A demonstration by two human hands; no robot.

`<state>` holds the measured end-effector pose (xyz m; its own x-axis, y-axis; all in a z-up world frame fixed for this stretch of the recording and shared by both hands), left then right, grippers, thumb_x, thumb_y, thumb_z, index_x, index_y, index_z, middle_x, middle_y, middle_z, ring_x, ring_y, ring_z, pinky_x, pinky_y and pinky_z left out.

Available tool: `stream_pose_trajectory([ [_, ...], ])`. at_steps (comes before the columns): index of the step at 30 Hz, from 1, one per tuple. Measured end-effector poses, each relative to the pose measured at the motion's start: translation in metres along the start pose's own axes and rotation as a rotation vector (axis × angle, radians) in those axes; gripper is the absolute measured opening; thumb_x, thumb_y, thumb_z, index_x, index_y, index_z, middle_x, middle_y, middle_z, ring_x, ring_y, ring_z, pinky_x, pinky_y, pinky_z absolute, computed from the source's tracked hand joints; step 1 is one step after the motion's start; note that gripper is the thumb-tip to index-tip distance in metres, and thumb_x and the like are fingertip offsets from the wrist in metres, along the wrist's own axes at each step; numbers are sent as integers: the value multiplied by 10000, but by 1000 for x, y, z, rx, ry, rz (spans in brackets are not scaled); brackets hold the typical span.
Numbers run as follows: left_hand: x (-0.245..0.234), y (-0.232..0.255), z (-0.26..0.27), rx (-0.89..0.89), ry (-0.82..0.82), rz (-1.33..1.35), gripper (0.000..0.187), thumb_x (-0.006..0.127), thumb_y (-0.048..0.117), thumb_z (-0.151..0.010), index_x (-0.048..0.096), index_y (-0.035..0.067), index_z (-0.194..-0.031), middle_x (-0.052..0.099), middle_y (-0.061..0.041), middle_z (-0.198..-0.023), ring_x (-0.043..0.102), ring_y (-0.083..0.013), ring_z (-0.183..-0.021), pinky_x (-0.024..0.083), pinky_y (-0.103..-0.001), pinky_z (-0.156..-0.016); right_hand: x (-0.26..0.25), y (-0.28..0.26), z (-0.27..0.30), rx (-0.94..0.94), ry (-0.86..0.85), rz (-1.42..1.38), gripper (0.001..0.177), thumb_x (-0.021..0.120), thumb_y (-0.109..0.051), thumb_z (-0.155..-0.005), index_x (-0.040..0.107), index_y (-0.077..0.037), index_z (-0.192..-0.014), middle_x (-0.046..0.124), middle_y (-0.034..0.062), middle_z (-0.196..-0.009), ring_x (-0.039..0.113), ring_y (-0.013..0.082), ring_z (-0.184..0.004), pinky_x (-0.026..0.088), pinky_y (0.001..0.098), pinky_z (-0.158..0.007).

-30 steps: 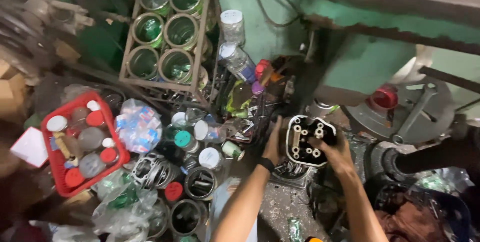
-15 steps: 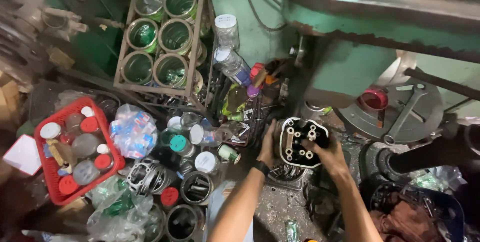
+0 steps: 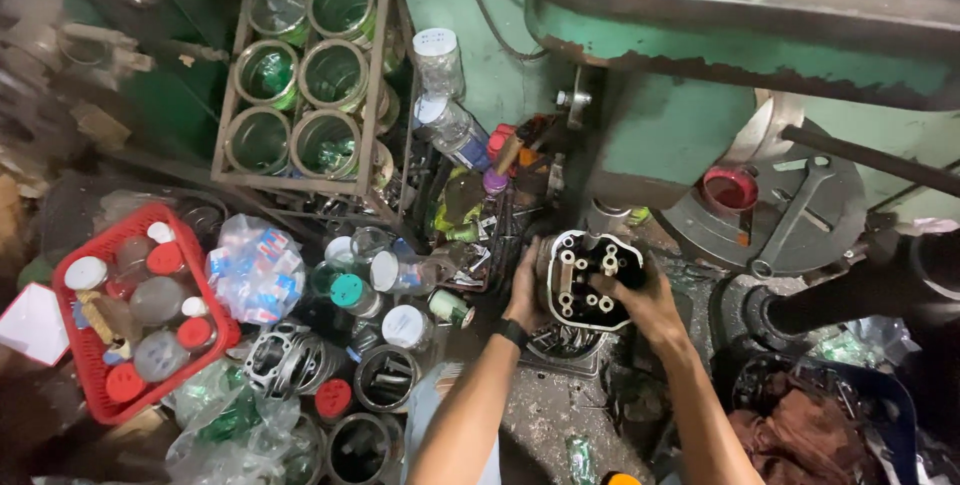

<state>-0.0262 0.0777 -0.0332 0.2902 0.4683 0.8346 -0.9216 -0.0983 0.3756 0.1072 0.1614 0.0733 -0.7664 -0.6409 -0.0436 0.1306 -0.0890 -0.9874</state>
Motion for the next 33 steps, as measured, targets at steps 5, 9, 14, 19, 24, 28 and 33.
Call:
stream_pose_trajectory([
  [5, -10, -4, -8, 8, 6, -17, 564, 492, 602, -1000, 689, 151, -1275, 735, -53, -1179, 693, -244, -1034, 575, -409, -910, 1, 1, -1, 39, 7, 30, 723, 886, -227, -702, 620, -49, -1350, 714, 62, -1237, 654, 198, -1116, 526, 367, -1011],
  [9, -12, -3, -8, 20, 31, -26, 583, 503, 601, -1004, 691, 128, -1288, 737, -74, -1190, 696, -248, -1035, 583, -405, -910, 0, -2, -1, -16, 18, 62, 744, 887, -221, -702, 593, -64, -1367, 694, 47, -1260, 628, 182, -1145, 494, 359, -1036],
  [14, 5, -3, 6, -37, 17, 0, 624, 490, 638, -972, 674, 133, -1289, 725, -91, -1184, 694, -272, -1025, 581, -434, -892, 2, -12, 4, 34, -4, 105, 704, 883, -232, -713, 619, -60, -1342, 720, 51, -1243, 655, 184, -1140, 512, 350, -1029],
  [19, 2, 1, 4, 12, 19, -55, 628, 488, 629, -977, 668, 127, -1310, 725, -98, -1204, 694, -279, -1048, 577, -443, -916, 3, -13, 5, 24, -9, 88, 677, 882, -222, -715, 632, -51, -1320, 734, 58, -1214, 666, 185, -1113, 531, 347, -1002],
  [24, 5, -2, 10, -48, 100, -6, 633, 462, 644, -958, 661, 151, -1301, 729, -81, -1195, 696, -268, -1035, 572, -444, -911, 1, -6, 0, 26, -7, 76, 625, 883, -190, -729, 661, -30, -1291, 745, 62, -1184, 672, 185, -1086, 543, 351, -983],
  [28, -22, -7, -16, 16, 31, -10, 618, 493, 623, -999, 664, 123, -1322, 720, -99, -1199, 692, -269, -1040, 570, -432, -925, 4, -7, 0, -5, -21, 18, 657, 882, -176, -725, 630, -36, -1314, 731, 53, -1203, 662, 177, -1105, 534, 346, -995],
  [33, -11, -2, -2, -9, 114, -32, 591, 487, 608, -976, 671, 141, -1287, 728, -85, -1176, 692, -264, -1019, 578, -441, -904, 4, -14, 1, -8, -20, 22, 708, 886, -188, -712, 606, -34, -1343, 720, 59, -1226, 653, 178, -1123, 527, 342, -1006],
])
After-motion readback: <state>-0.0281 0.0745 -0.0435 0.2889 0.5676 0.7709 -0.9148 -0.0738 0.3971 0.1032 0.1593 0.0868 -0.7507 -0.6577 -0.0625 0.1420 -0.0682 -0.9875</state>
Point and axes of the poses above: each hand's wrist, its own z-axis away from the middle knuckle, its own x-axis out of the palm, y = z × x, the point moved 9 cm from there along -z, towards the middle knuckle
